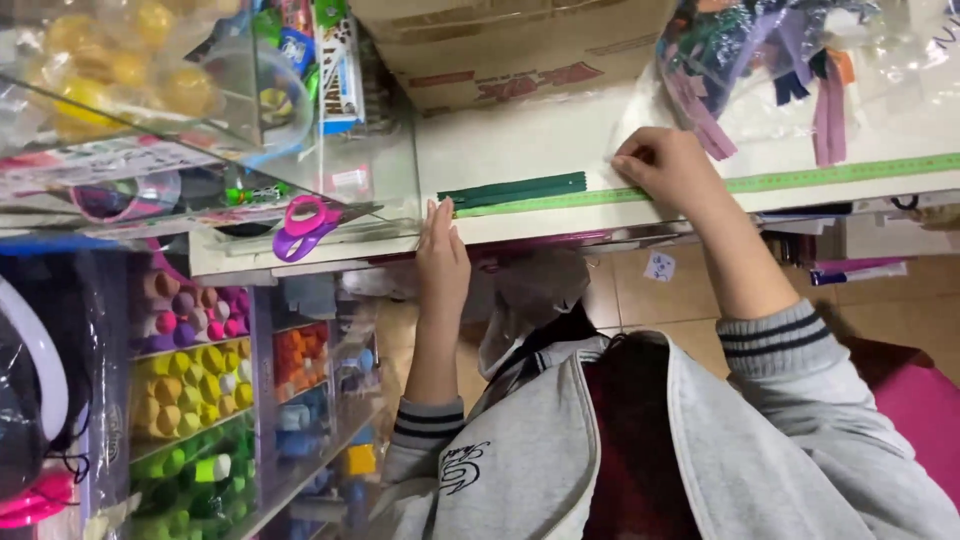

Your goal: The person sorts various colored zippers by taking them out of a cardboard box and placing them on a counter to measure them against a scale.

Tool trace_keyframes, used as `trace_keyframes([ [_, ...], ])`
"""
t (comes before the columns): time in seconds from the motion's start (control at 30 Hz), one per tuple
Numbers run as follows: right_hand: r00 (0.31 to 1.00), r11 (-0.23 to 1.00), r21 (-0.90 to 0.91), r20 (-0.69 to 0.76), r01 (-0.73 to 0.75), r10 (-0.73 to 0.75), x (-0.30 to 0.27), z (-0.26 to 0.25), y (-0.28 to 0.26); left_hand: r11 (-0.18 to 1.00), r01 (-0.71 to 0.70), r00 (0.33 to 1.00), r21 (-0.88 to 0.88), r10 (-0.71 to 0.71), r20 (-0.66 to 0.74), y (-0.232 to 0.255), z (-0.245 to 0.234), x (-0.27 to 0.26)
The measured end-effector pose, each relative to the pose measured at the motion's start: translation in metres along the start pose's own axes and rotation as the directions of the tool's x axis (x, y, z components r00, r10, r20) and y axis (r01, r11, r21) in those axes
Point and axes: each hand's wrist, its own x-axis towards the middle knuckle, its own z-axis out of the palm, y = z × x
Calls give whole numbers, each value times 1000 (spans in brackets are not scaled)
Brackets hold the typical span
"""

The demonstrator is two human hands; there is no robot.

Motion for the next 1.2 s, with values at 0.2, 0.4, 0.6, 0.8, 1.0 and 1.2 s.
trace_keyframes([
  [0.2,962,957,181,-197,226,-190,-7,29,-6,1000,-3,1000,3,3,7,7,-2,1],
  [0.4,950,954,88,-155,285,-270,8,44,-11,1000,-2,1000,26,2,-20,9,-2,2],
  [0.6,916,929,-32,-159,369,-369,14,63,-9,983,-104,988,149,120,-101,10,11,21],
  [0.8,904,837,421,-386,349,-183,-39,61,-22,961,-167,985,-220,150,-89,70,55,37],
  [1.0,733,826,457,-675,330,82,-129,21,23,772,-148,912,-618,349,218,187,103,11],
  [1.2,443,732,622,-759,279,477,-201,11,91,773,21,724,-634,426,543,242,169,-26],
])
